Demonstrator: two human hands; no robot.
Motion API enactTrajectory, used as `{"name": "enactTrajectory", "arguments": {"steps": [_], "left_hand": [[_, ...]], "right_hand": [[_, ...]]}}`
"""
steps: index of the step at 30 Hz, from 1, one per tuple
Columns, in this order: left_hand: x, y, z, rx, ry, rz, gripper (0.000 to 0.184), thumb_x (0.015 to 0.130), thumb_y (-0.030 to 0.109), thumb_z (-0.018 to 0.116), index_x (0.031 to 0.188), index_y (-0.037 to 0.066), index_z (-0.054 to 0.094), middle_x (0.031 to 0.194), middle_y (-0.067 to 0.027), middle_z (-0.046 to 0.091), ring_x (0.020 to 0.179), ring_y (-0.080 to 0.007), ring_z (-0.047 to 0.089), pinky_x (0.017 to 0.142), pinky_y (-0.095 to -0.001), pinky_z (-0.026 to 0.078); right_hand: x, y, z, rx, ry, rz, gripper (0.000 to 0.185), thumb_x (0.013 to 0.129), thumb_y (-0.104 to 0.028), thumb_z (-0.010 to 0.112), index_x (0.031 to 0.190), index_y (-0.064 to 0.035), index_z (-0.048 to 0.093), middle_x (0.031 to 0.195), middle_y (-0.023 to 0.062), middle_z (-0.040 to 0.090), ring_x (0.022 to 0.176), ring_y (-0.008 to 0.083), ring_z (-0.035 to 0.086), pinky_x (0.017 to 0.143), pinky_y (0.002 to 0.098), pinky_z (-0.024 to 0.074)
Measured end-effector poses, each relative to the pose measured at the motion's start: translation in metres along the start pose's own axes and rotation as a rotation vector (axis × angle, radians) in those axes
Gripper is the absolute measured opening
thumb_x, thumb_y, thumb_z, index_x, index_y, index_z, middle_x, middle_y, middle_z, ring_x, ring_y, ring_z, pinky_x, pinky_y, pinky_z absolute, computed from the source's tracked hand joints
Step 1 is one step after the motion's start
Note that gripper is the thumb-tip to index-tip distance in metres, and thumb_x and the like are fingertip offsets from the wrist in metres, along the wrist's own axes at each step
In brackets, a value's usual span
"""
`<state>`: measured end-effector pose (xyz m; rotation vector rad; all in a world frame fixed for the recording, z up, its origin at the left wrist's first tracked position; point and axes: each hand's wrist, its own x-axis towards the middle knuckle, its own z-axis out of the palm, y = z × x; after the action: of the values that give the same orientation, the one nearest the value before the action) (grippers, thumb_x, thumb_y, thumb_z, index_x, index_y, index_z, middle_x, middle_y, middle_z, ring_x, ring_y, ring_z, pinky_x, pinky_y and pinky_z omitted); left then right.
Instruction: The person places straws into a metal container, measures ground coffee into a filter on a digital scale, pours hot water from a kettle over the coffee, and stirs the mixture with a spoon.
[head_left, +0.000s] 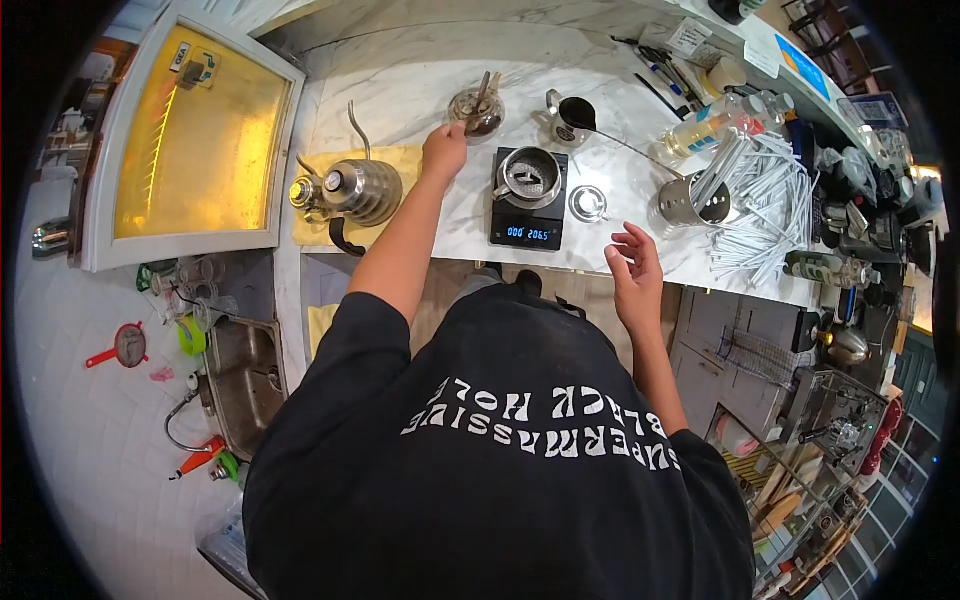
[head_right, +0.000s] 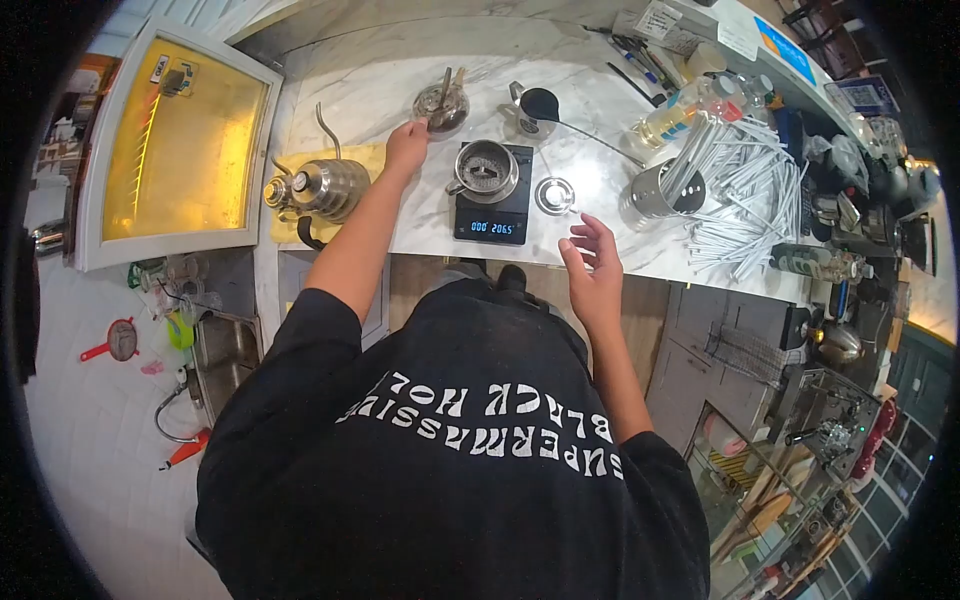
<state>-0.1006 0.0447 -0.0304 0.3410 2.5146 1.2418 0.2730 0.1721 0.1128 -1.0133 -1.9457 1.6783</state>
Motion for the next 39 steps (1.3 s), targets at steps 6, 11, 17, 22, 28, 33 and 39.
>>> {"name": "enactTrajectory", "arguments": {"steps": [6, 11, 17, 22, 28, 33, 39], "left_hand": [[-0.050, 0.020, -0.034, -0.722, -0.067, -0.230, 0.026, 0.105, 0.026, 0.060, 0.092, 0.003, 0.061, 0.091, -0.0056, 0.061, 0.080, -0.0161, 0.063, 0.080, -0.0350, 0.059], [-0.120, 0.069, -0.084, -0.990, 0.058, -0.134, 0.025, 0.105, 0.022, 0.060, 0.093, 0.000, 0.064, 0.096, -0.0074, 0.066, 0.088, -0.0163, 0.066, 0.088, -0.0381, 0.061], [-0.210, 0.110, -0.113, -0.989, 0.097, 0.036, 0.024, 0.105, 0.016, 0.059, 0.089, -0.002, 0.064, 0.122, -0.0153, 0.066, 0.099, -0.0150, 0.067, 0.090, -0.0370, 0.060], [-0.281, 0.127, -0.101, -0.840, 0.057, 0.094, 0.024, 0.105, 0.010, 0.057, 0.088, -0.006, 0.063, 0.143, -0.0203, 0.057, 0.114, -0.0175, 0.065, 0.092, -0.0335, 0.058], [-0.319, 0.135, -0.092, -0.725, 0.071, 0.318, 0.026, 0.103, 0.007, 0.058, 0.120, -0.008, 0.070, 0.152, -0.0217, 0.048, 0.135, -0.0223, 0.052, 0.107, -0.0334, 0.044], [-0.321, 0.144, -0.087, -0.683, 0.155, 0.414, 0.027, 0.103, 0.009, 0.059, 0.118, -0.010, 0.070, 0.152, -0.0225, 0.047, 0.134, -0.0233, 0.053, 0.105, -0.0333, 0.046], [-0.320, 0.144, -0.083, -0.690, 0.150, 0.396, 0.022, 0.102, 0.007, 0.059, 0.106, -0.013, 0.068, 0.155, -0.0251, 0.043, 0.135, -0.0255, 0.052, 0.106, -0.0351, 0.045]], "right_hand": [[0.005, -0.015, 0.002, 0.066, -0.039, -0.068, 0.049, 0.097, -0.017, 0.071, 0.141, -0.0044, 0.054, 0.124, 0.0125, 0.065, 0.110, 0.0201, 0.064, 0.094, 0.0363, 0.0513], [0.010, -0.044, 0.011, 0.181, -0.110, -0.155, 0.049, 0.097, -0.012, 0.071, 0.142, -0.0034, 0.052, 0.123, 0.0121, 0.064, 0.111, 0.0194, 0.063, 0.095, 0.0352, 0.0517], [0.006, -0.093, 0.031, 0.219, -0.247, -0.264, 0.050, 0.095, -0.007, 0.070, 0.141, -0.0022, 0.053, 0.118, 0.0102, 0.064, 0.105, 0.0176, 0.063, 0.094, 0.0337, 0.0515], [-0.004, -0.121, 0.043, 0.039, -0.241, -0.532, 0.056, 0.087, -0.006, 0.079, 0.138, 0.0004, 0.057, 0.092, 0.0058, 0.064, 0.077, 0.0113, 0.059, 0.072, 0.0275, 0.0490], [-0.021, -0.122, 0.037, -0.037, -0.240, -0.724, 0.038, 0.082, -0.001, 0.082, 0.119, -0.0018, 0.071, 0.072, 0.0034, 0.059, 0.063, 0.0140, 0.054, 0.055, 0.0257, 0.0439], [-0.031, -0.134, 0.034, -0.058, -0.265, -0.756, 0.033, 0.083, 0.002, 0.080, 0.115, -0.0025, 0.073, 0.074, 0.0068, 0.062, 0.063, 0.0176, 0.056, 0.055, 0.0286, 0.0441], [-0.036, -0.139, 0.031, -0.155, -0.255, -0.760, 0.024, 0.090, 0.004, 0.071, 0.114, -0.0011, 0.071, 0.076, 0.0092, 0.065, 0.067, 0.0234, 0.062, 0.066, 0.0343, 0.0508]]}}
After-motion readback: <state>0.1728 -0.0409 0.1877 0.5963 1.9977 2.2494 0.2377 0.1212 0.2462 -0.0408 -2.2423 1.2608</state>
